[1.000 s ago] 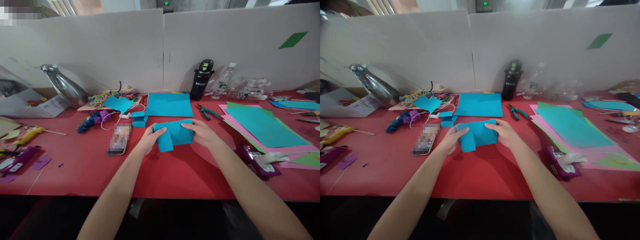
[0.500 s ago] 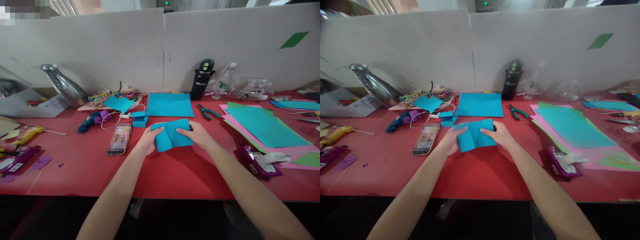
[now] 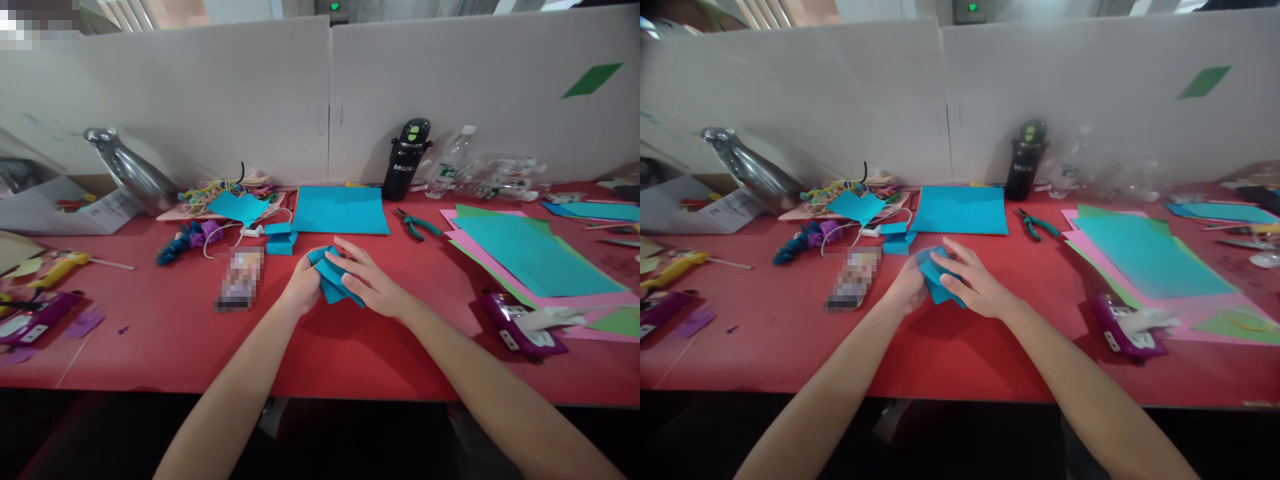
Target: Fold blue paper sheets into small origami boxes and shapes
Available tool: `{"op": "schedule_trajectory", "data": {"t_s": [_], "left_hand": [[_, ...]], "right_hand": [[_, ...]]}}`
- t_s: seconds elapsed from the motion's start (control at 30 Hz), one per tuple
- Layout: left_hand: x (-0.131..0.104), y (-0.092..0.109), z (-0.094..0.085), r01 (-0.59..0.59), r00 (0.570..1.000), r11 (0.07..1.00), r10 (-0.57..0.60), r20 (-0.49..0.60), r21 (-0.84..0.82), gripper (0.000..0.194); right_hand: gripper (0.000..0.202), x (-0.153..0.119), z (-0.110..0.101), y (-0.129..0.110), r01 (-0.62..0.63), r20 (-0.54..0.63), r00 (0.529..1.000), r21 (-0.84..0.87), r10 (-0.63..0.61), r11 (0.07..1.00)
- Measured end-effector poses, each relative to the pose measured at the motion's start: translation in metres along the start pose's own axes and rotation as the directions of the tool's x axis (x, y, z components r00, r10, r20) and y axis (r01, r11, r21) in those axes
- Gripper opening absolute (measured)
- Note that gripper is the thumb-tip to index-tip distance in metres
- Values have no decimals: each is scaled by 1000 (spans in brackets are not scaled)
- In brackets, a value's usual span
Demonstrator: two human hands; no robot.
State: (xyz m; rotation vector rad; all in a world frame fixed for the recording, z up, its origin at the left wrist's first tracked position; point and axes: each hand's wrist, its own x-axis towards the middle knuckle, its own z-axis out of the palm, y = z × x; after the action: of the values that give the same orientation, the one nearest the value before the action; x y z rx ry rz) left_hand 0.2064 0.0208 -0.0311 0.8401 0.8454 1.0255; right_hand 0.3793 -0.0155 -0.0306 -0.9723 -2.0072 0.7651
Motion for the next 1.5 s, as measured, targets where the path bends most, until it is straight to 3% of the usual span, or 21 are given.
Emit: {"op": "schedule_trajectory", "data": {"t_s": [0.17,0.3,0.4,0.5,0.7,0.77,0.87,0.97,1.07,1.17,1.5], "left_hand": [[0,0,3,36,999,998,-38,-37,-58,22],[-2,4,6,109,989,989,-98,112,-100,47],[-4,5,5,33,985,996,-19,171,-80,46],[-4,3,2,-44,983,999,48,180,-27,38],[-2,0,-3,-141,976,986,124,178,86,37],[-3,1,-4,-201,966,971,175,190,127,36],[-8,7,-3,-275,945,945,232,229,178,35],[-16,17,-3,-282,925,943,218,312,177,39],[-22,27,-5,-194,909,975,136,393,111,43],[-23,31,-9,-158,908,982,104,405,104,39],[-14,28,-13,-366,887,913,285,363,179,37]], "right_hand": [[60,1,10,11,-110,-56,993,-114,104,987],[61,1,13,11,-125,-43,992,-150,120,981],[63,1,14,10,-81,-33,996,-163,77,983],[68,2,14,11,-70,-80,995,-96,62,993],[92,3,13,12,-129,-195,967,187,166,974],[84,5,12,10,-148,-167,965,294,203,944],[53,8,9,5,-181,-99,966,396,238,900],[38,9,4,3,-173,-135,958,428,253,887],[38,8,-2,2,-191,-169,941,445,292,875],[42,7,-7,-1,-218,-135,940,466,312,858],[44,5,-4,-7,-171,-122,959,469,255,866]]}}
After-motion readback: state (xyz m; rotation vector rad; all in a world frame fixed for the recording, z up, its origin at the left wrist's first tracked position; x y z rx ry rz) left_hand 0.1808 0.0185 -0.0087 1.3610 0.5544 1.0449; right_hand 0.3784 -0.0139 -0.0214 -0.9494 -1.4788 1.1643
